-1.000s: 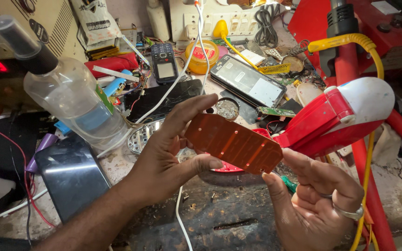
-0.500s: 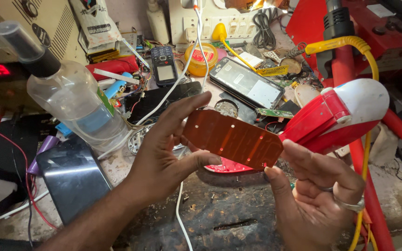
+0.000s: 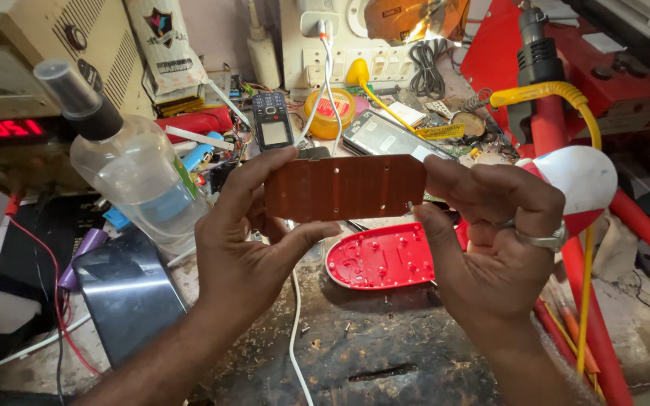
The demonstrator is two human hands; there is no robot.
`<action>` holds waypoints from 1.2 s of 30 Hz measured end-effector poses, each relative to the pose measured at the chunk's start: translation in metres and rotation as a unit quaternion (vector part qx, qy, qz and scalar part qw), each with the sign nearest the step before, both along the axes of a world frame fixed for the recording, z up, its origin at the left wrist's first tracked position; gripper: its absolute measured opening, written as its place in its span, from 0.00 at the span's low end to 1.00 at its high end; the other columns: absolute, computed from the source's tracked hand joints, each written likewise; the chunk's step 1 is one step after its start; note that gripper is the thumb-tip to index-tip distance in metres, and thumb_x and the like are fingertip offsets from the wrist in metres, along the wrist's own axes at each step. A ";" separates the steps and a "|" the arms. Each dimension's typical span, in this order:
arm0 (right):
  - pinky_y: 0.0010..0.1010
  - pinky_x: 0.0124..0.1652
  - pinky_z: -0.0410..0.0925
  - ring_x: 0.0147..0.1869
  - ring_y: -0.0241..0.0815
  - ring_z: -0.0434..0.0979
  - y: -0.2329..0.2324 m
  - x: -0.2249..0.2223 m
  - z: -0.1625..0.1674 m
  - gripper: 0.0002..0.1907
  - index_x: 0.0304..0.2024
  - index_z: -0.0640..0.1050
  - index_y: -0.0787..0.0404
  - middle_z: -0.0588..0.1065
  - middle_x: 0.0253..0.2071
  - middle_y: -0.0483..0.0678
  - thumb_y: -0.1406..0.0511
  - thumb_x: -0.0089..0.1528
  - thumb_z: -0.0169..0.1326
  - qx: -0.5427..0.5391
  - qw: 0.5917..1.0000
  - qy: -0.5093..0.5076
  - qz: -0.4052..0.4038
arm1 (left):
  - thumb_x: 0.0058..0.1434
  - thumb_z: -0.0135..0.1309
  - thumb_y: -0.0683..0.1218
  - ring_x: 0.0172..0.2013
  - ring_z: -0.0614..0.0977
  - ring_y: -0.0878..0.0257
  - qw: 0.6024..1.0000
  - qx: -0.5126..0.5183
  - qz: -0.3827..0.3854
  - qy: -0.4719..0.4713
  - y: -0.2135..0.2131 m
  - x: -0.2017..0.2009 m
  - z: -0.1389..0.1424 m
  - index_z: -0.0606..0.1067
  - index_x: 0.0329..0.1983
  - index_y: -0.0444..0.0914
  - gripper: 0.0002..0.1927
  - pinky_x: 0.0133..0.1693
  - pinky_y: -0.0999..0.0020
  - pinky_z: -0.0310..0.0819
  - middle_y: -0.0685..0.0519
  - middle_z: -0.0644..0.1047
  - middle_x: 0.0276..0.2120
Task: The person uses a soldering iron to work on an LED light board, then tests the board by connecting red and black wires to its terminals. The person repeatedly touches the LEDs to check for heat or continuity while the board is powered.
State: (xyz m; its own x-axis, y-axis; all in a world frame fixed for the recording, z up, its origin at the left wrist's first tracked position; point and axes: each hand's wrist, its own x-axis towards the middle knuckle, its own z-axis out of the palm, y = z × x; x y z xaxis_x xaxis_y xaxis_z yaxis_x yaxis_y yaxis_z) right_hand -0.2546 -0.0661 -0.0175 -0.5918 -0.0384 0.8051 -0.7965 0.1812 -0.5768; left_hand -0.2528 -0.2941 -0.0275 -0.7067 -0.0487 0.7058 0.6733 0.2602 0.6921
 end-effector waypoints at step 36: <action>0.26 0.44 0.74 0.41 0.32 0.81 -0.008 -0.021 -0.008 0.07 0.36 0.74 0.62 0.81 0.39 0.46 0.73 0.63 0.61 0.081 0.988 -0.034 -0.129 | 0.48 0.75 0.54 0.38 0.83 0.53 0.940 -0.211 0.237 0.123 -0.006 -0.063 0.029 0.76 0.52 0.38 0.32 0.36 0.59 0.79 0.49 0.77 0.42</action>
State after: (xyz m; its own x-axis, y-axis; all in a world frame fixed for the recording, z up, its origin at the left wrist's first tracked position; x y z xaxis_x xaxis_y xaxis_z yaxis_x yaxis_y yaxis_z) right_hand -0.2757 -0.0742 -0.0250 -0.6517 -0.0032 0.7584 -0.6713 0.4678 -0.5749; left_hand -0.3160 -0.2998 0.0016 -0.4892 0.0035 0.8722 0.5388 0.7875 0.2991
